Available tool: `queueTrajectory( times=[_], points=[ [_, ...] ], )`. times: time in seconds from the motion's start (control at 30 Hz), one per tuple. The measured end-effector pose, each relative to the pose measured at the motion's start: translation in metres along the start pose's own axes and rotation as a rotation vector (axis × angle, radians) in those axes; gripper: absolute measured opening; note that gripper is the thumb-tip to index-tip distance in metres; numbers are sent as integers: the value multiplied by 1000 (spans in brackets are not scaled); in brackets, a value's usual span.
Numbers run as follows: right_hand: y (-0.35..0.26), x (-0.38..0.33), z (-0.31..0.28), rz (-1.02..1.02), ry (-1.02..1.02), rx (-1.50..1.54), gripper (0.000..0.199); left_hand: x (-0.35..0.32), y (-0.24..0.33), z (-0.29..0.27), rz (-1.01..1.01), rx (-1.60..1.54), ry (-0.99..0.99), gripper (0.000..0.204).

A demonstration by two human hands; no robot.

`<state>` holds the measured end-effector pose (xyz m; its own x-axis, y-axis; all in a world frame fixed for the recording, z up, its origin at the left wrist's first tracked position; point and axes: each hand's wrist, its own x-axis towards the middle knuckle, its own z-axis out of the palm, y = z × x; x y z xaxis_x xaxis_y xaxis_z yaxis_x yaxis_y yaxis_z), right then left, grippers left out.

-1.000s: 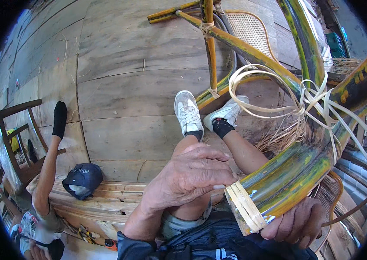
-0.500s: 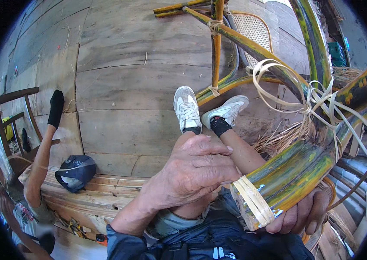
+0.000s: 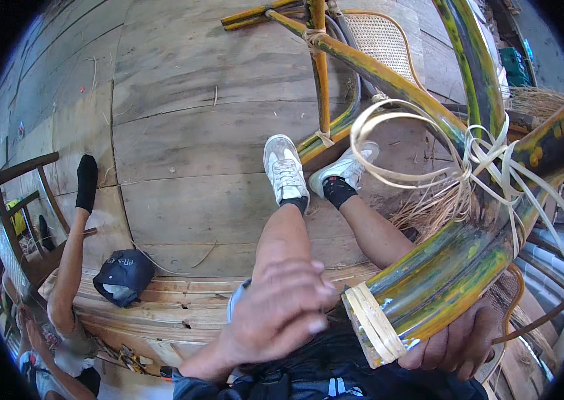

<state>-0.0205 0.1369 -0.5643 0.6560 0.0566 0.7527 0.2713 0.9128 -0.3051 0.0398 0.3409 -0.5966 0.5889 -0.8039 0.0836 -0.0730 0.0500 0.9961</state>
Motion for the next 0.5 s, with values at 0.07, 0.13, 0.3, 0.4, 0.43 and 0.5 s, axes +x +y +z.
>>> queueTrajectory(
  times=[0.07,0.13,0.3,0.4,0.43,0.5],
  points=[
    [-4,-4,4,11,40,-17,29,-9,12,12,3,-20,-18,40],
    [-8,-6,8,39,61,-13,29,-9,16,22,56,-11,16,50],
    [-14,-5,8,164,75,28,29,-5,26,42,35,77,206,59],
    [-12,-5,0,155,-56,26,26,-5,30,45,-8,71,227,57],
    [-11,-4,3,138,-136,29,26,-6,31,44,-9,82,197,57],
    [-7,-1,12,131,-61,-3,23,-8,38,38,8,253,191,57]
  ],
)
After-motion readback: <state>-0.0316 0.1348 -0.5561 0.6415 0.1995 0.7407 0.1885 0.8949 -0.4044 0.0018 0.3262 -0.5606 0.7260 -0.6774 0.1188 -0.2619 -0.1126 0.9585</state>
